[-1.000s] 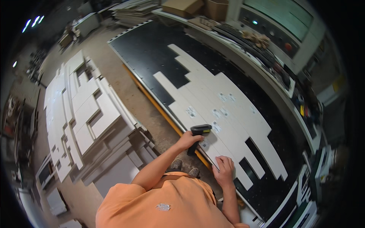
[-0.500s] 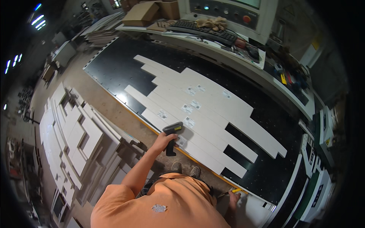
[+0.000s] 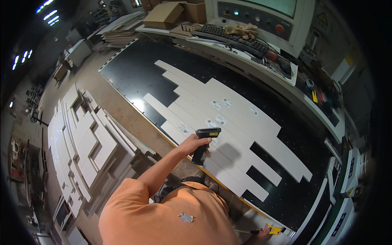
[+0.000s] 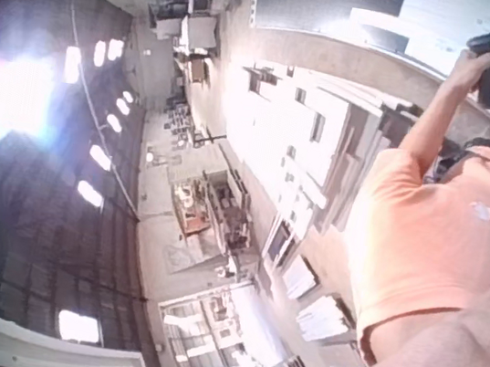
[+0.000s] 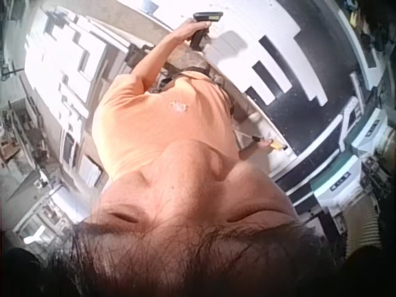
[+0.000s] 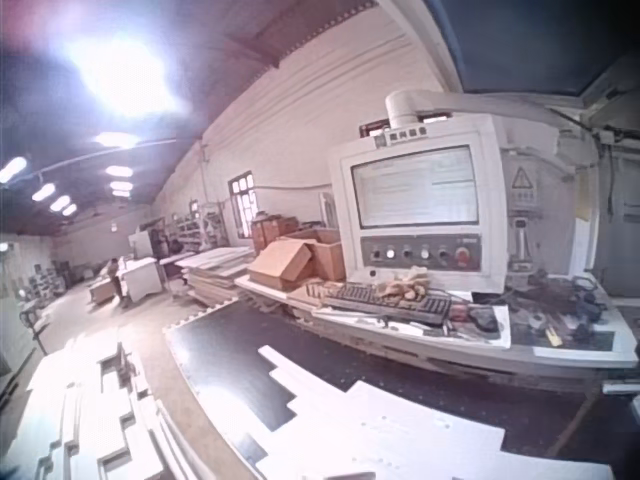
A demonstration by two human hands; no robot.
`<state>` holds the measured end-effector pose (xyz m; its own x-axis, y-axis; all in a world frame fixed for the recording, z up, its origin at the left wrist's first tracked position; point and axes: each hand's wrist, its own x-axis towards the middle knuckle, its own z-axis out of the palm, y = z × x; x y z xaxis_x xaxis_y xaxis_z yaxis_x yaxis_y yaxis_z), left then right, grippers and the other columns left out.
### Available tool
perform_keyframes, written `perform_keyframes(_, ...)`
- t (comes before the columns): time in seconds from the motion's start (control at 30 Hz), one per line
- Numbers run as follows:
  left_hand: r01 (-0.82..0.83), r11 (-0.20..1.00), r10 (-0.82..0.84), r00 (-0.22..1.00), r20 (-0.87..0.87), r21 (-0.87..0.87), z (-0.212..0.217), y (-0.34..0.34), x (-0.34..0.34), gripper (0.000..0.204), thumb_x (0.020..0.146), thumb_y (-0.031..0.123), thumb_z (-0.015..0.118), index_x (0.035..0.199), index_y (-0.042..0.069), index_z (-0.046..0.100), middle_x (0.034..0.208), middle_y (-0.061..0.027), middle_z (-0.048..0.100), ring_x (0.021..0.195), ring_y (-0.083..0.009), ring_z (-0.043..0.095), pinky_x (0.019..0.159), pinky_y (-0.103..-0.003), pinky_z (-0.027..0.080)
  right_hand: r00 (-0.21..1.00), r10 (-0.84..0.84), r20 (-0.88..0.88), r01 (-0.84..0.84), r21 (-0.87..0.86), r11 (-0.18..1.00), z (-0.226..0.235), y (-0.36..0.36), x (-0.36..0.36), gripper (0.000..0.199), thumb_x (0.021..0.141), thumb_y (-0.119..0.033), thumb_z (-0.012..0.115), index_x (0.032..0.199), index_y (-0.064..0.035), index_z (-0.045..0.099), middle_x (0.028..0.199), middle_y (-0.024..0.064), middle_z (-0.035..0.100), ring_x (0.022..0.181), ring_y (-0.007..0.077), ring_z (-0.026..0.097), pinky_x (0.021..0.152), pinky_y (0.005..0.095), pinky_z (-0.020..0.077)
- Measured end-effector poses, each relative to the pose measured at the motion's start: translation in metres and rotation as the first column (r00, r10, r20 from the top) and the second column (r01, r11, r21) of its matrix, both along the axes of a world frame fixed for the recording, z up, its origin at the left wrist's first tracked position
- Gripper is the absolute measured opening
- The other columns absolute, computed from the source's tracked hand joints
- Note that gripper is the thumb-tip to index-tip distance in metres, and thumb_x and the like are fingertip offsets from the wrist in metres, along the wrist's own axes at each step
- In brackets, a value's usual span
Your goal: The person scans barcodes on white wooden planks with a handheld barcode scanner, then places each scanned plank into a stack on the floor. The person repeats this process for multiple planks in a workshop setting.
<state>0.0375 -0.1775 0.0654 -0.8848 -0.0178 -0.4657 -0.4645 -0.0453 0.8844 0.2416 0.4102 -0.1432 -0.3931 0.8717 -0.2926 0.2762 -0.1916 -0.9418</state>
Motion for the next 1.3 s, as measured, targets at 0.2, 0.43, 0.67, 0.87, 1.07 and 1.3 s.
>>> perform_keyframes(0.2,0.058,0.998,-0.056,0.984,-0.169,0.008,-0.004,0.007,-0.107,0.051,0.094,0.048,0.064,0.106,-0.001,0.064,0.088,-0.012,0.076,0.041,-0.0054,0.046,0.034,-0.022,0.03,0.923,-0.123,-0.364,0.063,-0.172,0.983,0.14,-0.047,0.025,0.046,0.104,-0.045,0.049,0.133,-0.0094,0.055,0.128,0.007,0.067,0.043,0.0039,0.034,0.04,0.0192,0.0268)
perform_keyframes(0.43,0.123,0.991,-0.131,0.968,-0.212,-0.051,-0.021,0.051,-0.222,0.042,0.09,0.044,0.068,0.099,0.002,0.069,0.079,-0.0037,0.067,0.048,-0.0065,0.048,0.037,-0.024,0.029,0.305,0.925,0.228,-0.823,-0.426,0.377,0.271,-0.21,0.0,0.025,0.101,-0.018,0.05,0.108,0.0019,0.063,0.065,-0.0012,0.052,0.05,0.0053,0.043,0.049,0.0224,0.038)
perform_keyframes(0.67,0.034,0.996,-0.016,0.976,-0.218,0.078,-0.053,0.083,-0.274,0.048,0.086,0.036,0.076,0.096,-0.01,0.069,0.077,-0.0062,0.061,0.07,-0.0149,0.057,0.061,-0.031,0.047,0.173,0.98,-0.096,-0.899,-0.422,0.117,0.319,-0.263,-0.014,0.042,0.096,-0.032,0.06,0.126,-0.004,0.061,0.086,-0.0006,0.06,0.068,0.0064,0.052,0.06,0.0237,0.0441)
perform_keyframes(0.87,0.054,0.996,-0.075,0.929,-0.364,-0.067,-0.08,0.079,-0.289,0.051,0.085,0.038,0.074,0.093,-0.012,0.07,0.081,-0.0112,0.068,0.076,-0.0173,0.062,0.07,-0.032,0.05,0.569,0.82,-0.066,-0.763,-0.413,0.497,0.298,-0.304,-0.016,0.046,0.103,-0.04,0.045,0.127,-0.0025,0.058,0.062,-0.0029,0.047,0.051,0.0068,0.041,0.049,0.0225,0.034)
perform_keyframes(1.07,0.011,0.992,-0.057,0.928,-0.368,-0.127,-0.086,0.08,-0.294,0.053,0.084,0.039,0.074,0.093,-0.013,0.07,0.084,-0.0134,0.07,0.078,-0.0194,0.063,0.076,-0.032,0.049,0.883,0.466,0.049,-0.448,-0.199,0.871,0.276,-0.312,-0.02,0.04,0.109,-0.037,0.035,0.116,-0.0065,0.059,0.053,-0.0034,0.041,0.043,0.0057,0.037,0.046,0.0227,0.0331)
perform_keyframes(1.3,0.019,0.999,-0.034,0.945,-0.324,-0.051,-0.088,0.081,-0.296,0.052,0.086,0.037,0.074,0.1,-0.012,0.07,0.09,-0.0117,0.069,0.079,-0.0183,0.062,0.073,-0.033,0.05,0.854,0.51,0.104,-0.472,-0.257,0.843,0.226,-0.315,0.011,0.044,0.108,-0.045,0.039,0.115,-0.0051,0.058,0.058,-0.0024,0.045,0.047,0.0051,0.044,0.045,0.0216,0.0372)
